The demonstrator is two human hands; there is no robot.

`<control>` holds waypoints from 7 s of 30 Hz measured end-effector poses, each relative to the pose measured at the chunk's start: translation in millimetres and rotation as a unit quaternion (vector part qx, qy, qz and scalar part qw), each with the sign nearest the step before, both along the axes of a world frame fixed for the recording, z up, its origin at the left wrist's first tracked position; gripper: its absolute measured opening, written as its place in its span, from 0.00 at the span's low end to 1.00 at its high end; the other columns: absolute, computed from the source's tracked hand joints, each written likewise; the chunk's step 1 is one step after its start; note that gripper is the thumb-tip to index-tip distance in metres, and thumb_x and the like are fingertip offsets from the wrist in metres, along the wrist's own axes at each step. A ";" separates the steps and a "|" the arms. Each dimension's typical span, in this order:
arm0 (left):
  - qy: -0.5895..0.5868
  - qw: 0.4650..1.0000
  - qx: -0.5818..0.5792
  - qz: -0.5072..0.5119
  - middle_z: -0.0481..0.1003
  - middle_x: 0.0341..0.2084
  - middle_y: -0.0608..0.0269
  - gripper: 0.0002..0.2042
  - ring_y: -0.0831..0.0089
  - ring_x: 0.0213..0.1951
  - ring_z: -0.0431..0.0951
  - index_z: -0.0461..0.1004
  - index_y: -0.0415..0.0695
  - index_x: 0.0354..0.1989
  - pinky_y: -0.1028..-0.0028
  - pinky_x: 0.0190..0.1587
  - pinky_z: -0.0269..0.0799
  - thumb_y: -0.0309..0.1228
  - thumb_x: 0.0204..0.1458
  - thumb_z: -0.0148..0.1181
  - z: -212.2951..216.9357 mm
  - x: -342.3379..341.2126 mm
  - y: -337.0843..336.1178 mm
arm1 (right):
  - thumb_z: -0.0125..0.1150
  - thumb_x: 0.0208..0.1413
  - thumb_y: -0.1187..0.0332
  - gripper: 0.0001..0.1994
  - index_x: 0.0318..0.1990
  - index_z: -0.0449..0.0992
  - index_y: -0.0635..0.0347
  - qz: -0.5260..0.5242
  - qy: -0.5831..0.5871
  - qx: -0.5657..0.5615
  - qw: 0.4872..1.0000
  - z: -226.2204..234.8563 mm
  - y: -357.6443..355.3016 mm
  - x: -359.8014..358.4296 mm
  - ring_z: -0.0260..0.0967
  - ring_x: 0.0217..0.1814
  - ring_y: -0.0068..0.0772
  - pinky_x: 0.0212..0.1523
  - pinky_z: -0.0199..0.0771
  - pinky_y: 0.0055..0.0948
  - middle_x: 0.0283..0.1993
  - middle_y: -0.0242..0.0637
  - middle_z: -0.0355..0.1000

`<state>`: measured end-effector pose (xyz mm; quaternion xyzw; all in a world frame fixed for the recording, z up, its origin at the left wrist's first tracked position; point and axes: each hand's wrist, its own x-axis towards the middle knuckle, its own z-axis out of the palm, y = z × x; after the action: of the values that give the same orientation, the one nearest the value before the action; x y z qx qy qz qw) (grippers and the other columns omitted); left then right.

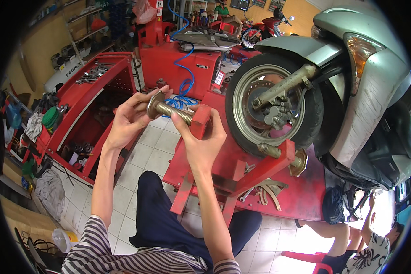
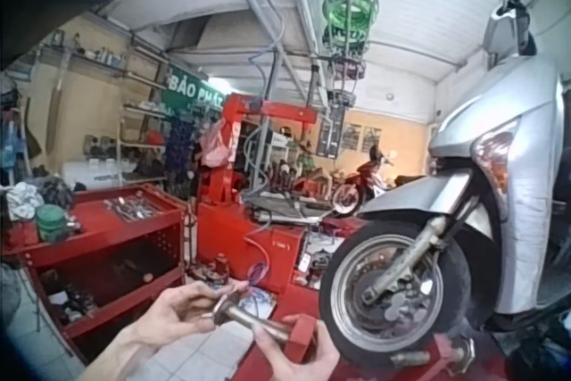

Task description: The person picks up a large metal bolt and manually threads it through a red metal frame, turning it several times to secure it before picking up a metal plate.

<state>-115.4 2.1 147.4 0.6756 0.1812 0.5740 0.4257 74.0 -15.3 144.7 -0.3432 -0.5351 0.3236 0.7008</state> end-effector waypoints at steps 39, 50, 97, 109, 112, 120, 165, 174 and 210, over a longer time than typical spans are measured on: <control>0.039 0.998 -0.050 0.011 0.65 0.64 0.52 0.32 0.62 0.63 0.68 0.62 0.39 0.67 0.63 0.64 0.66 0.18 0.51 0.64 -1.6 -4.3 -17.8 | 0.75 0.46 0.74 0.22 0.45 0.69 0.66 0.055 0.035 0.018 0.998 -9.3 8.2 1.7 0.76 0.48 0.30 0.48 0.75 0.29 0.41 0.43 0.77; 0.041 0.998 -0.035 0.026 0.73 0.54 0.55 0.24 0.68 0.49 0.77 0.66 0.36 0.63 0.69 0.51 0.74 0.23 0.57 0.59 2.9 -0.7 -3.7 | 0.76 0.45 0.74 0.23 0.46 0.68 0.66 0.046 0.009 0.054 0.997 -12.9 9.1 3.0 0.75 0.48 0.32 0.49 0.76 0.31 0.42 0.42 0.76; 0.050 0.995 -0.085 -0.001 0.75 0.51 0.55 0.28 0.69 0.46 0.80 0.62 0.38 0.65 0.69 0.49 0.76 0.18 0.53 0.58 -3.7 -7.7 -7.4 | 0.75 0.45 0.74 0.23 0.45 0.67 0.65 0.053 0.010 0.039 0.998 -9.5 7.2 1.3 0.76 0.45 0.30 0.48 0.73 0.30 0.39 0.42 0.79; -0.006 0.999 -0.009 -0.032 0.59 0.67 0.48 0.26 0.63 0.60 0.70 0.60 0.42 0.60 0.66 0.59 0.72 0.15 0.53 0.59 -10.8 -0.3 -13.0 | 0.74 0.48 0.72 0.18 0.42 0.71 0.65 0.066 0.038 -0.018 0.997 -5.4 3.9 -1.4 0.75 0.43 0.26 0.48 0.72 0.27 0.39 0.41 0.78; -0.074 0.995 -0.017 -0.067 0.55 0.69 0.49 0.22 0.62 0.66 0.63 0.61 0.43 0.55 0.66 0.61 0.70 0.16 0.54 0.59 -13.9 7.3 -8.5 | 0.75 0.46 0.72 0.18 0.42 0.72 0.65 0.067 0.038 -0.015 0.997 -4.4 2.0 0.2 0.75 0.44 0.27 0.49 0.72 0.27 0.40 0.41 0.78; -0.083 0.996 -0.019 -0.008 0.62 0.63 0.54 0.30 0.67 0.59 0.69 0.59 0.44 0.63 0.71 0.55 0.74 0.15 0.51 0.59 -17.7 7.0 -4.5 | 0.77 0.44 0.72 0.21 0.43 0.71 0.64 0.030 0.040 -0.024 0.998 -9.5 5.3 0.5 0.75 0.42 0.27 0.48 0.71 0.27 0.34 0.35 0.74; -0.108 0.987 -0.052 -0.106 0.60 0.67 0.48 0.34 0.55 0.68 0.60 0.58 0.40 0.66 0.58 0.68 0.61 0.19 0.49 0.66 -2.5 3.4 -7.5 | 0.78 0.45 0.69 0.20 0.41 0.73 0.65 0.039 0.044 -0.025 0.998 -2.1 4.2 -1.8 0.74 0.41 0.26 0.46 0.73 0.26 0.36 0.37 0.76; 0.027 0.999 -0.046 0.008 0.73 0.54 0.52 0.25 0.64 0.47 0.79 0.63 0.33 0.64 0.67 0.47 0.75 0.27 0.59 0.58 -12.5 -3.7 -15.6 | 0.77 0.44 0.75 0.20 0.44 0.72 0.65 0.032 0.029 -0.005 0.999 -4.6 3.8 0.5 0.73 0.41 0.24 0.47 0.72 0.26 0.39 0.39 0.77; 0.066 0.993 0.019 0.092 0.75 0.50 0.50 0.26 0.69 0.35 0.80 0.64 0.34 0.63 0.74 0.36 0.73 0.37 0.61 0.58 -0.2 9.2 -4.8 | 0.77 0.44 0.72 0.22 0.46 0.73 0.66 0.056 0.016 0.031 0.998 -10.9 7.6 3.8 0.74 0.38 0.21 0.40 0.77 0.24 0.40 0.38 0.78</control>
<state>-106.2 -2.7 147.2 0.7005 0.2598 0.5683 0.3449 77.9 -7.7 133.8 -0.2855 -0.5519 0.3515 0.7003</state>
